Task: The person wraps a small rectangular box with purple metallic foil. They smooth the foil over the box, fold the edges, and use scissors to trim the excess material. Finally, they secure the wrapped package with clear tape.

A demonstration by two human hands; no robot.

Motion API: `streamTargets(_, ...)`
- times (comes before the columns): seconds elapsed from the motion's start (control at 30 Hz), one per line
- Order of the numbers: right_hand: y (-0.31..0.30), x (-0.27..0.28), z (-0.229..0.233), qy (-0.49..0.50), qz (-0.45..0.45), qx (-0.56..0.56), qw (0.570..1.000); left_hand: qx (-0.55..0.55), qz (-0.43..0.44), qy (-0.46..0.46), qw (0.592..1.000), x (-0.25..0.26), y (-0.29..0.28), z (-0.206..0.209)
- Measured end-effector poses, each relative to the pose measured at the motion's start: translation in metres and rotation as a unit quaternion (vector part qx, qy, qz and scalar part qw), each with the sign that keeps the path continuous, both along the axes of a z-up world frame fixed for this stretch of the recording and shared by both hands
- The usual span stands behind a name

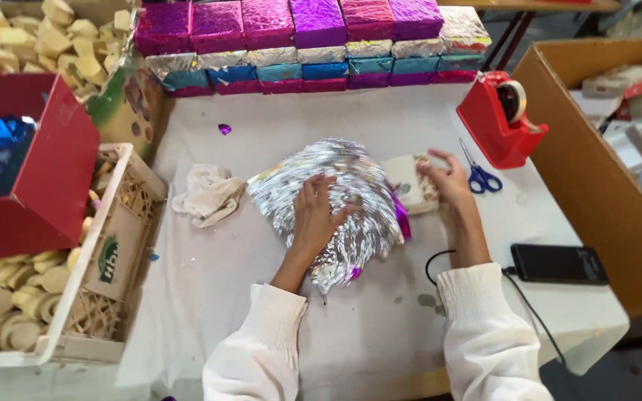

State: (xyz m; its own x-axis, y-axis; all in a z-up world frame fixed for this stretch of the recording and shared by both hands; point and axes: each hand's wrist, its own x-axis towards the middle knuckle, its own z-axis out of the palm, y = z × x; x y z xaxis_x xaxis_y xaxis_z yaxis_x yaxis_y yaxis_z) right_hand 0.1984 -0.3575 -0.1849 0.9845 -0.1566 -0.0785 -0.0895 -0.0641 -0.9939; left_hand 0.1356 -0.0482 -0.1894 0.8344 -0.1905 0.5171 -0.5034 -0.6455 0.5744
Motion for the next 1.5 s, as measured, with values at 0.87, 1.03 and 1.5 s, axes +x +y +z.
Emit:
streamTargets(0.87, 0.045, 0.015, -0.048, -0.045, -0.020, 0.087, 0.995, 0.224, -0.072, 0.006, 0.972, -0.010, -0.032, -0.044)
streamTargets(1.03, 0.039, 0.014, -0.051, -0.014, -0.023, 0.138, 0.990, 0.263, -0.112, 0.157, 0.945, -0.010, -0.018, -0.009)
streamTargets(1.5, 0.050, 0.008, -0.045, -0.046, -0.002, 0.009, 0.999, 0.096, 0.028, 0.131, 0.986, 0.034, 0.054, -0.033)
